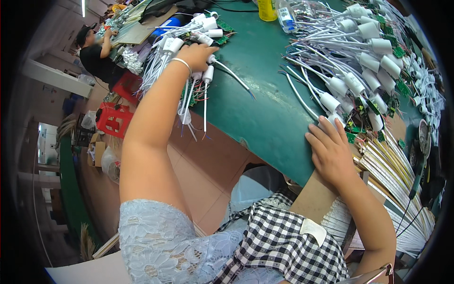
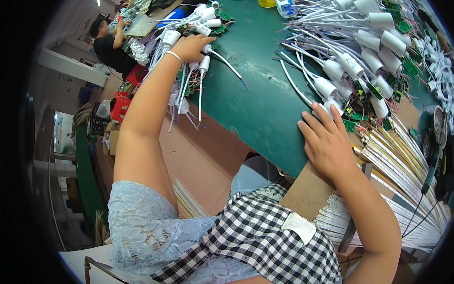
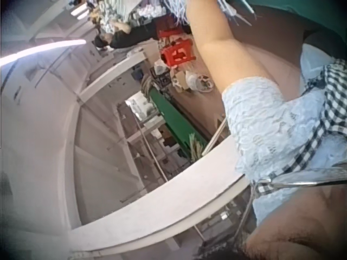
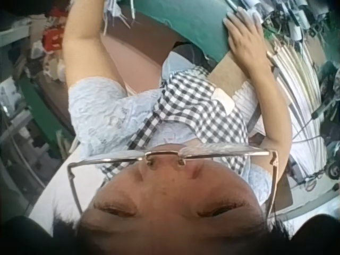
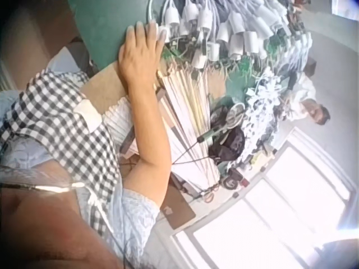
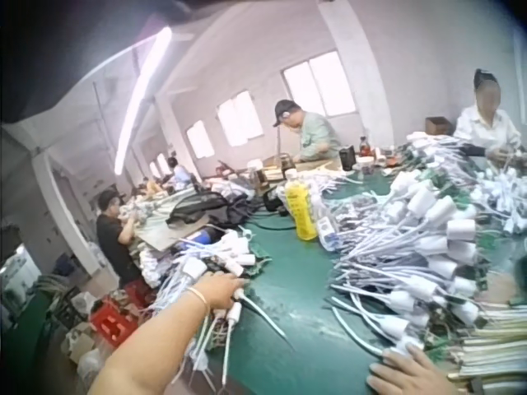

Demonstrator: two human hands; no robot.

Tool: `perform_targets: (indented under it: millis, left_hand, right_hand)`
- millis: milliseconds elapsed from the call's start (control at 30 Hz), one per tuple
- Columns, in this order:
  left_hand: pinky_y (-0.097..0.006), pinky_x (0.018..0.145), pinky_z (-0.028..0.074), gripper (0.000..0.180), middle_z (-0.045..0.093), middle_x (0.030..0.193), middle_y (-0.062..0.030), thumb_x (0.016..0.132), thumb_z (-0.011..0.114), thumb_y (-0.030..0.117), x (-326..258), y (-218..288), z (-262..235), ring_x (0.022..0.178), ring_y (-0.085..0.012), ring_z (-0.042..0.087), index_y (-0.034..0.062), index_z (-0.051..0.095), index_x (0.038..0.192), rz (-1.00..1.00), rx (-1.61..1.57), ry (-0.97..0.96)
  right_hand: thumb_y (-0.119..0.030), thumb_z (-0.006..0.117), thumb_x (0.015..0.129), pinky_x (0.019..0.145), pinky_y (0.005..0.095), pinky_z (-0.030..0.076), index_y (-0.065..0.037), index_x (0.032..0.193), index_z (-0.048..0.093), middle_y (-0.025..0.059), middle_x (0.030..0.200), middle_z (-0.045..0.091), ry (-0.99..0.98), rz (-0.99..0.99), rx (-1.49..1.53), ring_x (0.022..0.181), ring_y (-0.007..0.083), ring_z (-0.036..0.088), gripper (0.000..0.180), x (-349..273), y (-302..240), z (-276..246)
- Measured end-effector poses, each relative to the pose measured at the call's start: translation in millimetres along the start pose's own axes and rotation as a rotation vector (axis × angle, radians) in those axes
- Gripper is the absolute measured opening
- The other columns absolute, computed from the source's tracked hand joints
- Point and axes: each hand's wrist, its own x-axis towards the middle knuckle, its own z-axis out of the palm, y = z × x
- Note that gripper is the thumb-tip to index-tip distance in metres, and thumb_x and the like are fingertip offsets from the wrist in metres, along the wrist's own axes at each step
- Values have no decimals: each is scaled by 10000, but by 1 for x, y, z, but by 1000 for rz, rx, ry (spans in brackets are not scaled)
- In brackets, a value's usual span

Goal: The person assembles electronic components at a factory workstation. They pick up green circuit boards with attached white cylindrical parts and wires, then use a soldering iron to secure connections on the boards. The person handles the components one at a time, placing finished units on the table.

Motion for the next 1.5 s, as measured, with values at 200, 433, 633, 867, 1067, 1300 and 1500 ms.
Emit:
perform_targets:
  millis: [200,433,633,867,1067,1300,1500]
  left_hand:
    - [-373,890,465,426,590,1141,-91,741,633,176,24,-35,-18,1046,-291,579,182,603,1166,68,-196,179]
    - [-402,816,495,364,662,935,-183,723,673,187,37,-41,-21,901,-344,635,91,633,1071,0,-262,406]
    - [-423,880,472,562,609,1137,-185,702,709,142,25,-27,1,989,-352,608,139,544,1240,-88,-359,528]
    - [-335,823,476,461,617,1035,-122,766,702,157,-88,-31,-12,931,-239,611,50,536,1183,-69,-631,178]
    - [-552,1073,225,681,514,1236,-34,613,809,278,-156,34,22,1345,-281,314,198,489,1209,-109,-105,273]
    - [-550,1073,210,629,563,1191,-33,622,806,318,-159,30,11,1326,-290,336,190,555,1184,-253,-84,273]
    - [-512,1028,285,461,652,990,-73,686,697,304,-154,15,1,1076,-259,555,173,613,1121,-299,-117,372]
  right_hand:
    - [-95,644,722,1118,461,241,-72,1117,605,69,1249,555,4,4,2,1302,253,388,397,-2,3,5]
    - [-95,633,739,1118,460,244,-74,1102,614,62,1236,566,15,5,-8,1298,252,395,365,-1,3,5]
    - [-88,626,745,1116,458,250,-76,1095,619,61,1229,571,32,-11,-26,1291,253,404,351,-1,2,4]
    - [-93,624,745,1113,460,255,-83,1093,624,56,1227,573,48,-10,-12,1289,256,408,347,-4,4,7]
    - [-110,622,753,1114,456,250,-85,1101,619,55,1228,572,58,-24,-28,1295,256,399,349,-5,4,7]
    - [-125,622,762,1119,445,244,-88,1110,614,52,1240,564,59,-27,-33,1303,251,385,351,-6,5,8]
    - [-124,620,763,1118,445,247,-83,1101,619,51,1237,567,54,-24,-10,1296,251,393,340,-7,5,6]
